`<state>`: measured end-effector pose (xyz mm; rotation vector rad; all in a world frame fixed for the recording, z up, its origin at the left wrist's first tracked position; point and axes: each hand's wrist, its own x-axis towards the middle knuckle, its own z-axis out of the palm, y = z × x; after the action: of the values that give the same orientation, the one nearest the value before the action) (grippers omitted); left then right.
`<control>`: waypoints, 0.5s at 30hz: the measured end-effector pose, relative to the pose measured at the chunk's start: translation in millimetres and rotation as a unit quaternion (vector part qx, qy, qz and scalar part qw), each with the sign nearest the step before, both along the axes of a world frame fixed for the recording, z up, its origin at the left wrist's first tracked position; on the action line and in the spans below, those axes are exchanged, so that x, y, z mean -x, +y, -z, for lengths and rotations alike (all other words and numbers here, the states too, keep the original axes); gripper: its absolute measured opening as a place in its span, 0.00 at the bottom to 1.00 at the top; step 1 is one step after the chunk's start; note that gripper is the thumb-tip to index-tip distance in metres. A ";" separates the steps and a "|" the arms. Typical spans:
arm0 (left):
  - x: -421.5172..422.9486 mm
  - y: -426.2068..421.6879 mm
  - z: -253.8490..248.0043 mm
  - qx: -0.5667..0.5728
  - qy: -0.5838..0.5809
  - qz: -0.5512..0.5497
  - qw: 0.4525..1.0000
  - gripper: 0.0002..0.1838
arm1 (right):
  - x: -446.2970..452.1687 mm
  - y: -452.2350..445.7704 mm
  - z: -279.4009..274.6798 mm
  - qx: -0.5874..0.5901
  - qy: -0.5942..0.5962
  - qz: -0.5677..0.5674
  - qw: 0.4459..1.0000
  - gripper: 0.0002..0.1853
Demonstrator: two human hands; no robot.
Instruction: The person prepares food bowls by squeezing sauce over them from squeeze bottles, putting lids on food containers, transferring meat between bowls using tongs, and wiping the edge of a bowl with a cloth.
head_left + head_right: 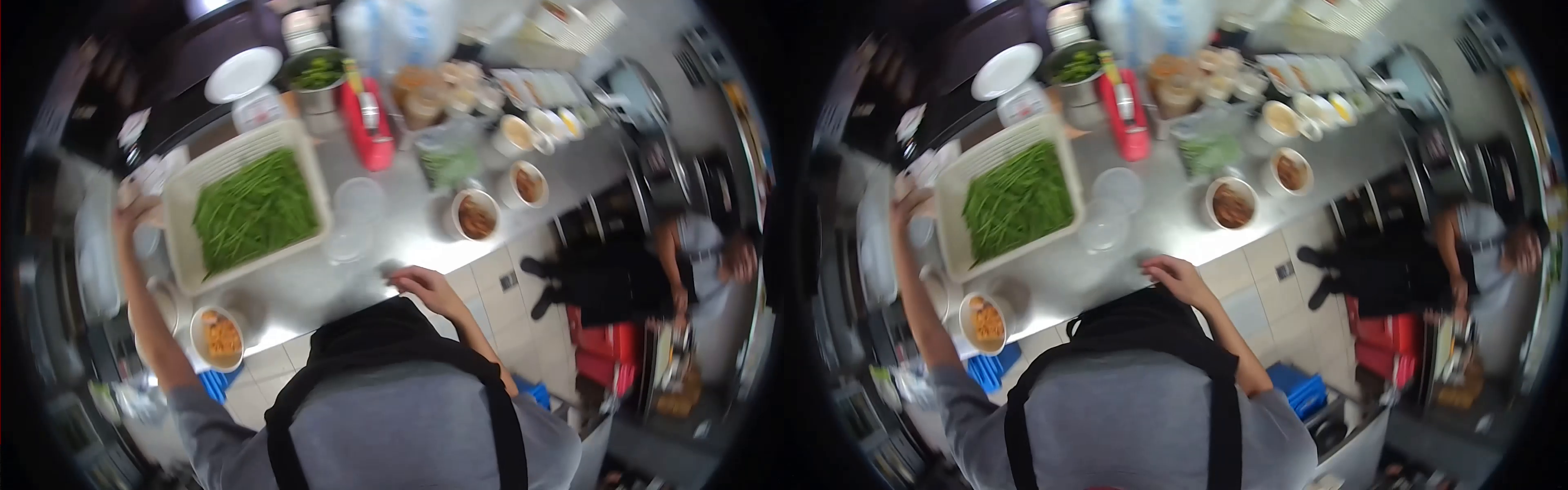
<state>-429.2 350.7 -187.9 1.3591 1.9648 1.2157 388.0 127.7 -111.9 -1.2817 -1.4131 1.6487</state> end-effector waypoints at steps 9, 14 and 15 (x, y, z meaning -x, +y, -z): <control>-344.7 -174.2 -253.5 -0.068 -0.100 0.134 0.984 0.24 | -11.6 -24.7 -56.4 -0.111 0.011 0.051 0.992 0.16; -559.5 -203.7 -218.8 0.094 -0.147 0.479 0.860 0.19 | -8.5 -36.1 -121.7 -0.230 0.046 -0.015 0.972 0.28; -588.6 -207.2 -202.4 0.166 -0.180 0.514 0.822 0.20 | -7.7 -41.0 -94.2 -0.304 0.030 0.015 0.952 0.25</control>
<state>159.5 143.6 14.5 1.5044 0.8385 0.4964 395.7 86.7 -17.7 -0.8793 -1.6739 1.0840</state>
